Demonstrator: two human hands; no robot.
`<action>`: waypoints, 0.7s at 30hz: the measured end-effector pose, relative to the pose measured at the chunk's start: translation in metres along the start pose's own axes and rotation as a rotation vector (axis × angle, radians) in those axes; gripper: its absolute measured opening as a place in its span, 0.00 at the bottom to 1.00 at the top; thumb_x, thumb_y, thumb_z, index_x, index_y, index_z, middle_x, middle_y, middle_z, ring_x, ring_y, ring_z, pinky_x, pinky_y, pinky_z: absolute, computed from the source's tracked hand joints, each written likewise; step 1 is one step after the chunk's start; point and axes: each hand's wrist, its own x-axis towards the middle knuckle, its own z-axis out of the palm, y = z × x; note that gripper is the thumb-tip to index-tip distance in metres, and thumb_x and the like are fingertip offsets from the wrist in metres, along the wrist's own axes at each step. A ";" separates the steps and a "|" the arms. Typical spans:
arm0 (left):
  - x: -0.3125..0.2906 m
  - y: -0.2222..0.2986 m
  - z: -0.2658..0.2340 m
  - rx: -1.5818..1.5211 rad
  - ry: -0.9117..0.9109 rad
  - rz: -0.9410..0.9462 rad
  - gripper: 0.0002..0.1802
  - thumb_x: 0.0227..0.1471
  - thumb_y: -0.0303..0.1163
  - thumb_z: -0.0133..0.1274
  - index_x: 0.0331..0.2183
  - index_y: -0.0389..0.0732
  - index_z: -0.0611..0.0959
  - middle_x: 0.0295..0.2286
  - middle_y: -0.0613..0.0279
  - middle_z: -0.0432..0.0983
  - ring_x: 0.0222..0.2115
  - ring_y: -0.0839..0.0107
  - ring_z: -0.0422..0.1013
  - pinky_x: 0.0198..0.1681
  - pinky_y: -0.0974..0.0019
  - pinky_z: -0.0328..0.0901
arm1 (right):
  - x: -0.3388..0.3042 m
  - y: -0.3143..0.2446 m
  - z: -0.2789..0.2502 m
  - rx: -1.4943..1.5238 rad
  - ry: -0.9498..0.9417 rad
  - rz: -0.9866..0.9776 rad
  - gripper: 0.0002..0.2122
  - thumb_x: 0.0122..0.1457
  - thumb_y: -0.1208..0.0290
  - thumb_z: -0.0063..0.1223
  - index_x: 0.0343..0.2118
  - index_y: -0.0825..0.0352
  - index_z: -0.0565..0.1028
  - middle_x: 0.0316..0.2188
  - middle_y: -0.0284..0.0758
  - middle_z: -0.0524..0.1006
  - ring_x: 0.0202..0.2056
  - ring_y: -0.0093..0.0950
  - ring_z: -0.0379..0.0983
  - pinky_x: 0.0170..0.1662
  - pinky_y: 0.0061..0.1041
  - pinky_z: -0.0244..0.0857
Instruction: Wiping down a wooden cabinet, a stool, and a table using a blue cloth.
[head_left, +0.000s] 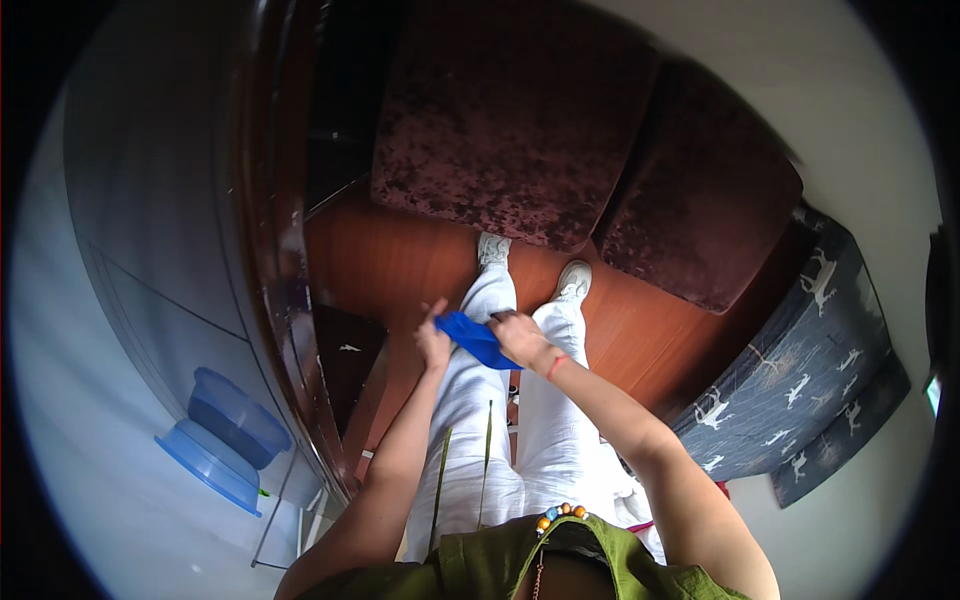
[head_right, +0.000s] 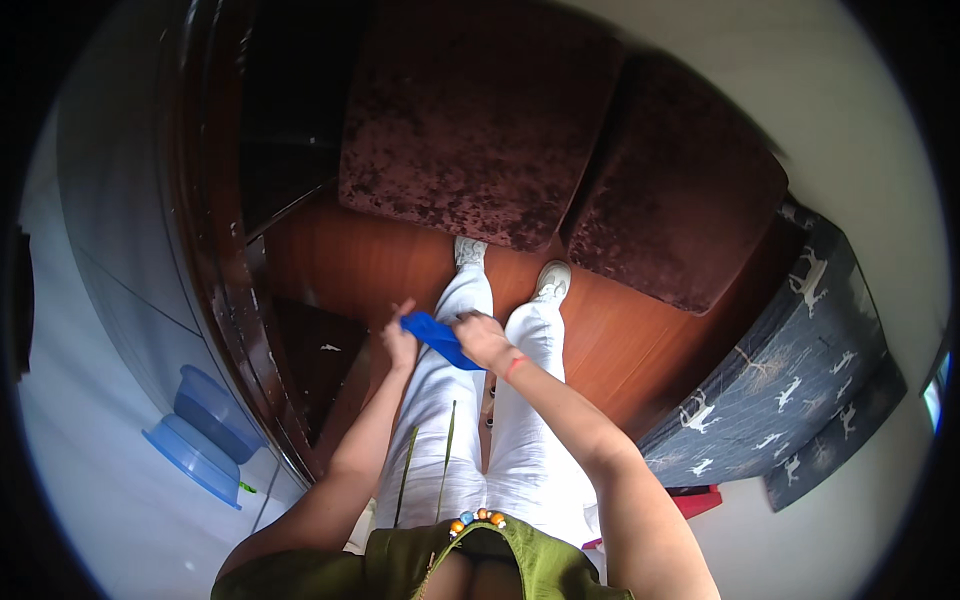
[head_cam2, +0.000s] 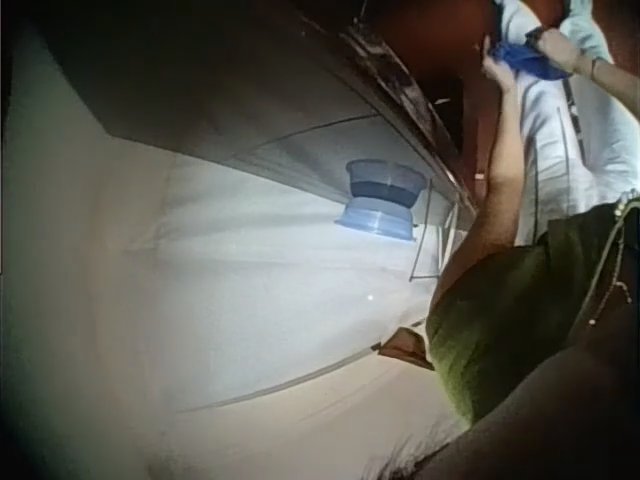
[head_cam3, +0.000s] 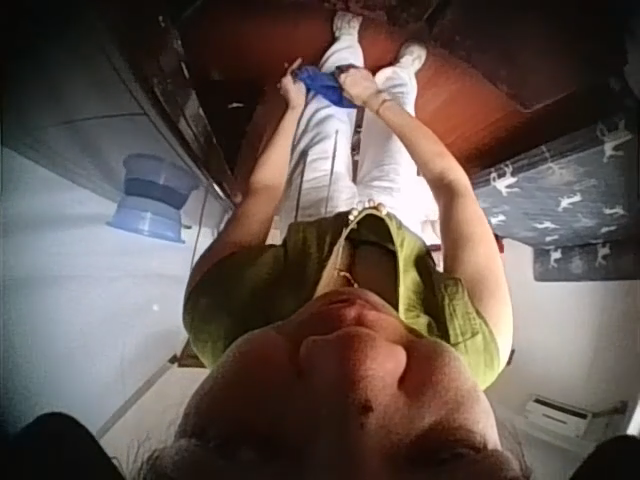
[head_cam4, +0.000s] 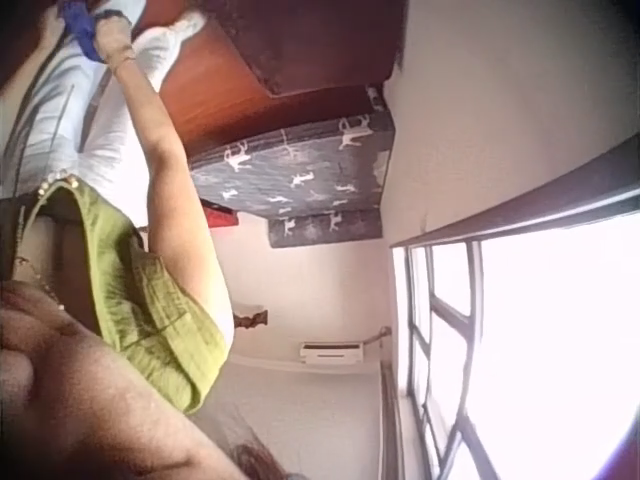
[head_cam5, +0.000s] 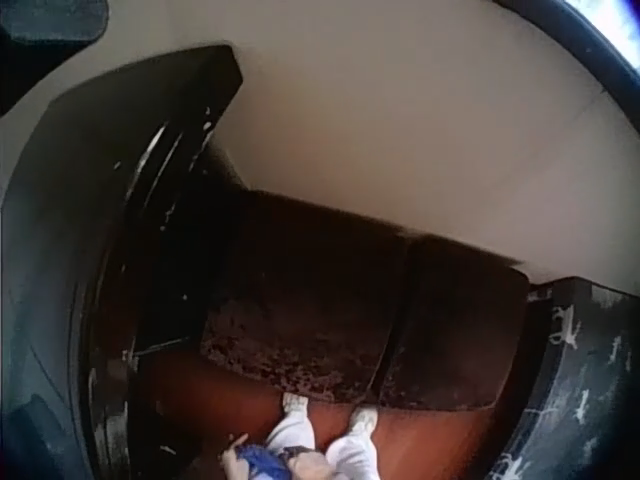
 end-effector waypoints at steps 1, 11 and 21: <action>0.019 -0.009 -0.011 -0.044 0.258 0.162 0.23 0.53 0.18 0.50 0.50 0.41 0.84 0.52 0.51 0.78 0.56 0.56 0.73 0.61 0.55 0.64 | 0.023 -0.017 -0.013 -0.030 0.208 -0.159 0.13 0.49 0.77 0.53 0.40 0.70 0.79 0.41 0.43 0.78 0.45 0.42 0.76 0.52 0.39 0.71; 0.211 0.025 0.037 0.639 0.361 0.107 0.17 0.59 0.36 0.55 0.50 0.45 0.80 0.42 0.58 0.83 0.44 0.61 0.78 0.49 0.57 0.72 | 0.202 -0.134 -0.125 -0.931 0.113 -0.483 0.13 0.56 0.55 0.54 0.32 0.54 0.86 0.45 0.26 0.80 0.55 0.30 0.67 0.60 0.37 0.59; 0.063 0.115 0.129 -0.638 -0.022 0.523 0.22 0.53 0.23 0.51 0.51 0.35 0.77 0.44 0.43 0.80 0.49 0.49 0.76 0.52 0.52 0.68 | 0.031 0.052 -0.121 -0.552 0.491 -0.252 0.10 0.51 0.75 0.51 0.34 0.68 0.82 0.60 0.34 0.72 0.68 0.37 0.57 0.70 0.45 0.51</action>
